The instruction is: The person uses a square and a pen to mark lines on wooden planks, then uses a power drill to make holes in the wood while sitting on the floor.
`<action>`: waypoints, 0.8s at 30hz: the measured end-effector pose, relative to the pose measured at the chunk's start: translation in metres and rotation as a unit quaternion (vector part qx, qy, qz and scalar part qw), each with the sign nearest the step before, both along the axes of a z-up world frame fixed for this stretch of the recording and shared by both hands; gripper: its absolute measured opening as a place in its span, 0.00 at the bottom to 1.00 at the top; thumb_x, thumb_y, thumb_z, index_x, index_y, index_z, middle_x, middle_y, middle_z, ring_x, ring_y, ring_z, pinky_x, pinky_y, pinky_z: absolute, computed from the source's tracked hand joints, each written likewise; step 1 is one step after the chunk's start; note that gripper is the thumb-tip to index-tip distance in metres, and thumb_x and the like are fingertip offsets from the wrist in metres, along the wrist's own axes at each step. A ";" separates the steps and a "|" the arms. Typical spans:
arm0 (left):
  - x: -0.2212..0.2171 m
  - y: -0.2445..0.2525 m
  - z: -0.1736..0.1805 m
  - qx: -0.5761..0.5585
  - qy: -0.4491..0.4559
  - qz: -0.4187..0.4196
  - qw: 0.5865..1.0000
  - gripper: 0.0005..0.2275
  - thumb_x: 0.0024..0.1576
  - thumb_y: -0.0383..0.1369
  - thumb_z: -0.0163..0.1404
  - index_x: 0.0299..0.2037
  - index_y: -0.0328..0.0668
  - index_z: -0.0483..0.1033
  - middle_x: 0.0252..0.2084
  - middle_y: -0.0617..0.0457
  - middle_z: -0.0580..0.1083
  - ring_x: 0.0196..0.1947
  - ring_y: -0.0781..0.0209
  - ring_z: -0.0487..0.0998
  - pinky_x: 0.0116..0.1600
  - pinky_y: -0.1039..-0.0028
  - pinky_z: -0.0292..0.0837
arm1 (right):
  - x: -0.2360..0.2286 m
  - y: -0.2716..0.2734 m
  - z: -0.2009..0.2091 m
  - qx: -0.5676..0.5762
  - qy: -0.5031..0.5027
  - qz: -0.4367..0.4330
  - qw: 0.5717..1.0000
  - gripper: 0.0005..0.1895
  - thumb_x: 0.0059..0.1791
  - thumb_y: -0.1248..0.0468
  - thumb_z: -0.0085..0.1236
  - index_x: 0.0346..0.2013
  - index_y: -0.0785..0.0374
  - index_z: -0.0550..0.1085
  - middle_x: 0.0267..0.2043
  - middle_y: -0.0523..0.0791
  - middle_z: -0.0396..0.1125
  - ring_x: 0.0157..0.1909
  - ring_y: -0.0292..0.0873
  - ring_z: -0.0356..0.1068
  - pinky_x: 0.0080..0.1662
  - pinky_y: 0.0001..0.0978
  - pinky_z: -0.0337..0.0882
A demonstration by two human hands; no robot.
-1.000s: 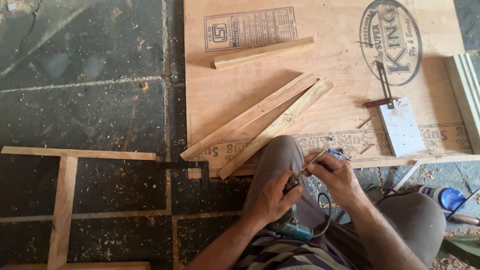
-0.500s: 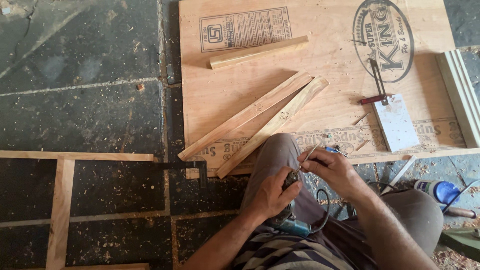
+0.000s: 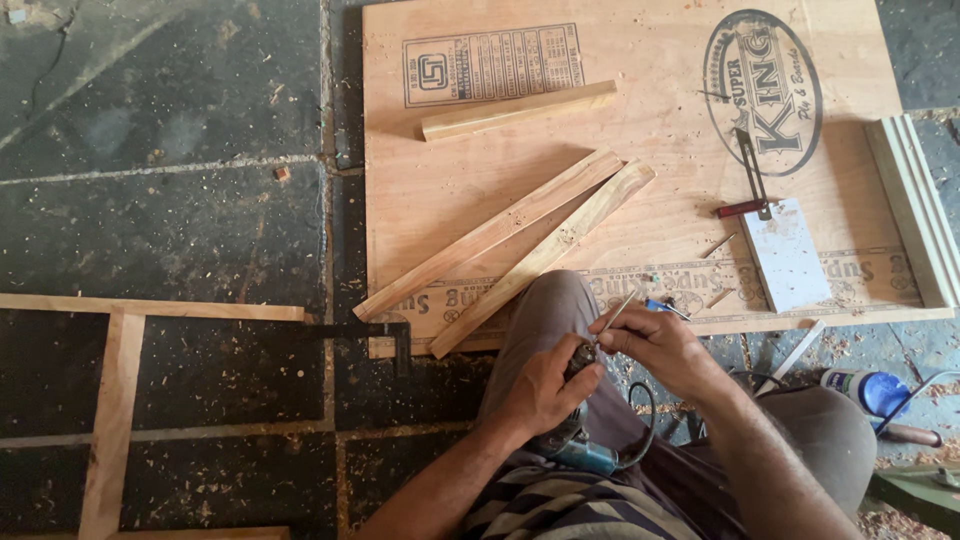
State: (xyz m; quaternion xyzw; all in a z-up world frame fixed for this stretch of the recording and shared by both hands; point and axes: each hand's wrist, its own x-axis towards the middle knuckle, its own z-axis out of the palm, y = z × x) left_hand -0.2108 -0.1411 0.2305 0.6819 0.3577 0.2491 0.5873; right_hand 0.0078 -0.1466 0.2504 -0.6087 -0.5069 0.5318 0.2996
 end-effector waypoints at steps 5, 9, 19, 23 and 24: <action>0.002 0.001 -0.001 0.023 -0.019 0.016 0.999 0.14 0.64 0.41 0.49 0.49 0.37 0.68 0.26 0.44 0.72 0.26 0.48 0.77 0.32 0.59 0.68 | -0.005 -0.001 -0.002 0.036 0.010 -0.020 0.999 0.10 0.49 0.63 0.61 0.38 0.68 0.81 0.40 0.45 0.75 0.42 0.36 0.76 0.44 0.31 0.79; 0.001 0.001 0.000 0.011 0.001 0.017 1.000 0.14 0.63 0.41 0.49 0.49 0.37 0.69 0.25 0.44 0.72 0.25 0.47 0.77 0.32 0.59 0.68 | -0.007 0.001 0.000 0.016 -0.053 -0.028 0.998 0.12 0.48 0.60 0.63 0.31 0.69 0.79 0.35 0.45 0.75 0.37 0.36 0.74 0.39 0.32 0.76; 0.001 0.003 0.006 0.004 0.018 0.016 1.000 0.14 0.64 0.39 0.50 0.50 0.36 0.69 0.26 0.45 0.74 0.26 0.52 0.79 0.32 0.60 0.70 | -0.028 -0.001 0.016 0.042 -0.095 -0.093 0.990 0.09 0.47 0.62 0.64 0.28 0.67 0.80 0.29 0.45 0.72 0.29 0.35 0.67 0.33 0.31 0.66; -0.001 0.007 0.012 -0.027 0.026 0.014 0.999 0.13 0.63 0.37 0.49 0.51 0.36 0.71 0.26 0.46 0.77 0.27 0.55 0.81 0.33 0.64 0.73 | -0.037 0.000 0.020 0.023 -0.101 -0.133 0.986 0.10 0.48 0.60 0.63 0.30 0.66 0.80 0.26 0.44 0.70 0.28 0.35 0.65 0.31 0.31 0.65; -0.001 0.009 0.012 -0.028 0.036 0.017 0.999 0.14 0.62 0.37 0.50 0.52 0.37 0.71 0.26 0.46 0.78 0.26 0.55 0.82 0.33 0.64 0.73 | -0.035 -0.002 0.017 0.020 -0.085 -0.172 0.981 0.10 0.48 0.60 0.61 0.32 0.65 0.80 0.27 0.43 0.71 0.29 0.34 0.66 0.31 0.30 0.67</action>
